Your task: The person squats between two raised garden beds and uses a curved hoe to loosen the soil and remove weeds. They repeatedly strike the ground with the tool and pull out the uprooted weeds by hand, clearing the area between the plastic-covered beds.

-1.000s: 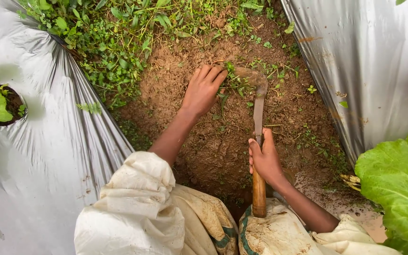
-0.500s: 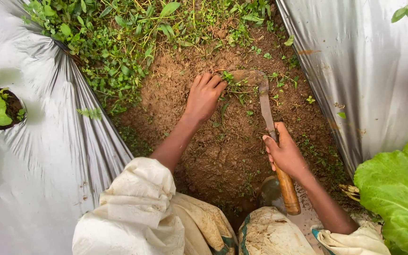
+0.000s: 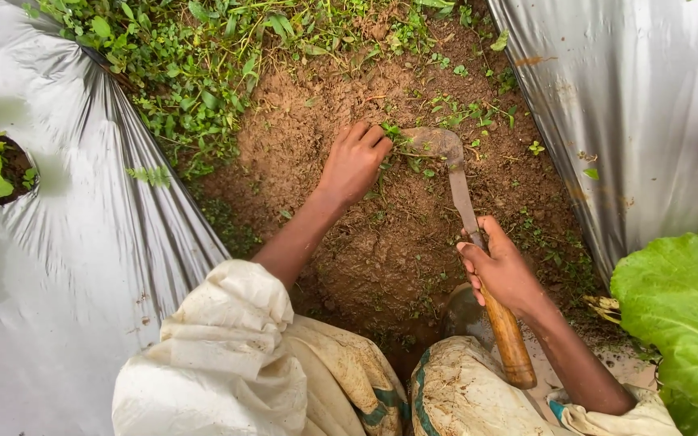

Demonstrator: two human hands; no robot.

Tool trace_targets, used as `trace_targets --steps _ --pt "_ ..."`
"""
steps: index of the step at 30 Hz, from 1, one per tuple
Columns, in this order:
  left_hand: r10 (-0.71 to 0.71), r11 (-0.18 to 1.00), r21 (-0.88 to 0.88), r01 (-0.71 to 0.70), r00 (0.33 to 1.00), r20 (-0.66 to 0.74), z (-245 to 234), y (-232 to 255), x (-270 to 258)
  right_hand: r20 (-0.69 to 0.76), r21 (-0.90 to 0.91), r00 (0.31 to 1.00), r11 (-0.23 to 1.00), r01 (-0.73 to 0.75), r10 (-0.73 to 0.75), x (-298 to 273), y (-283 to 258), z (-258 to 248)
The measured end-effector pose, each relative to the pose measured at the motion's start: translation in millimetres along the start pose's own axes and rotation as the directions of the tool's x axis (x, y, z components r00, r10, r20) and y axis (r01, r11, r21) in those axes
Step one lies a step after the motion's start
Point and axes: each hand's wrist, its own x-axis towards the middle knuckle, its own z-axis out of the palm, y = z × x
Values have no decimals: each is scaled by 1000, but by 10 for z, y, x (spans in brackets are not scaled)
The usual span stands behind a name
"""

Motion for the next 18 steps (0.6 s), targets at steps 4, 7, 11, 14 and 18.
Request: trace_targets --steps 4,7,11,14,18 --pt "-88 994 -70 89 996 7 19 -137 61 20 16 999 999 33 -33 -57 -131 14" --pt "-133 982 -142 125 990 -49 -142 -266 89 52 39 994 995 92 -94 -78 -359 75" --pt "-220 967 -161 198 967 -132 -267 -468 8 88 -2 980 984 178 -177 -19 -600 245" --pt "-262 961 -121 248 959 -111 -382 -511 -120 96 -17 977 981 193 -191 87 -662 391" --pt "-282 957 -75 280 959 -22 -89 -668 -319 88 -80 973 972 221 -214 195 -664 455"
